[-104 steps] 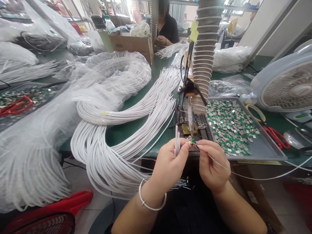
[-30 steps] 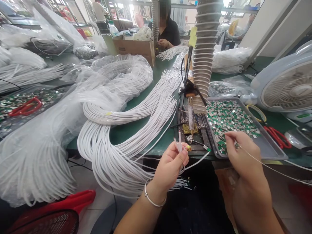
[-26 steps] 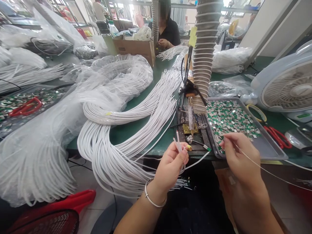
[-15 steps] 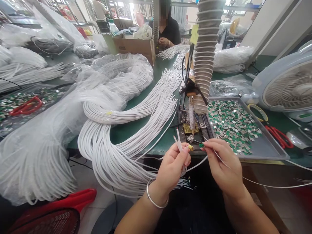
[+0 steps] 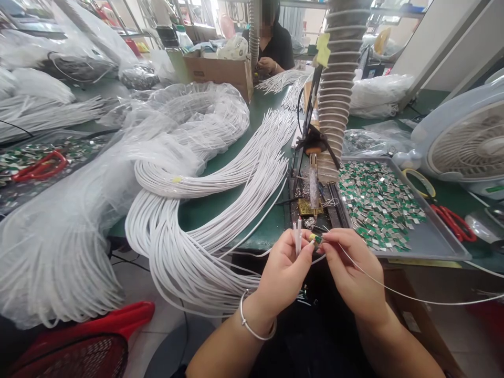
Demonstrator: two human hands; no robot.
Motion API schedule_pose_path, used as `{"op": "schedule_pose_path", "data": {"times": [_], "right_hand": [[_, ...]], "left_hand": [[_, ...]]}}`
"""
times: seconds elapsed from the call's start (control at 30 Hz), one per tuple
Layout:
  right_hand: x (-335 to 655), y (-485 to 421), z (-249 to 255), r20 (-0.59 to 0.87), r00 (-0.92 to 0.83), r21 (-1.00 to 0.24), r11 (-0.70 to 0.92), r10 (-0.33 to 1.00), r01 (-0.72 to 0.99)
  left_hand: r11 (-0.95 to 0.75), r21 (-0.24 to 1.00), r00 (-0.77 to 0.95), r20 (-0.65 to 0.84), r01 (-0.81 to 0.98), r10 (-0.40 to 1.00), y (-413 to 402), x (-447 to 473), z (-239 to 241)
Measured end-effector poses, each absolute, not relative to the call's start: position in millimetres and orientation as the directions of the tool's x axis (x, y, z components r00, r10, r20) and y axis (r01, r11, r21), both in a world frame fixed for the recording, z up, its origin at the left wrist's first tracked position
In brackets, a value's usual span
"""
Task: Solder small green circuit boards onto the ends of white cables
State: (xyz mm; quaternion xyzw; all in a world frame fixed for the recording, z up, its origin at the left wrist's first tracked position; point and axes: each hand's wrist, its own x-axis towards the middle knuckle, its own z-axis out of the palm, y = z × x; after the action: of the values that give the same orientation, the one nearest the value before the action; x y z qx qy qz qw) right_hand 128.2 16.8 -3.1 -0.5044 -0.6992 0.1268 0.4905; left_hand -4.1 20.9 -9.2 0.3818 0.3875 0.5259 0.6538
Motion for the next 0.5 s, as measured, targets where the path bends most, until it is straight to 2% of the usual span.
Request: {"op": "schedule_pose_path", "data": {"times": [0.23, 0.4, 0.5], "right_hand": [[126, 17, -3, 0.579, -0.020, -0.660, 0.483, 0.815, 0.575], [129, 15, -11, 0.700, -0.063, -0.541, 0.586, 0.711, 0.603], [131, 14, -19, 0.743, -0.059, -0.523, 0.633, 0.667, 0.571]], "left_hand": [[0.092, 0.961, 0.119, -0.062, -0.261, 0.991, 20, -4, -12], [0.104, 0.973, 0.071, -0.091, -0.204, 0.993, 20, -4, -10], [0.125, 0.970, 0.054, -0.117, -0.207, 0.992, 22, -3, -10]]}}
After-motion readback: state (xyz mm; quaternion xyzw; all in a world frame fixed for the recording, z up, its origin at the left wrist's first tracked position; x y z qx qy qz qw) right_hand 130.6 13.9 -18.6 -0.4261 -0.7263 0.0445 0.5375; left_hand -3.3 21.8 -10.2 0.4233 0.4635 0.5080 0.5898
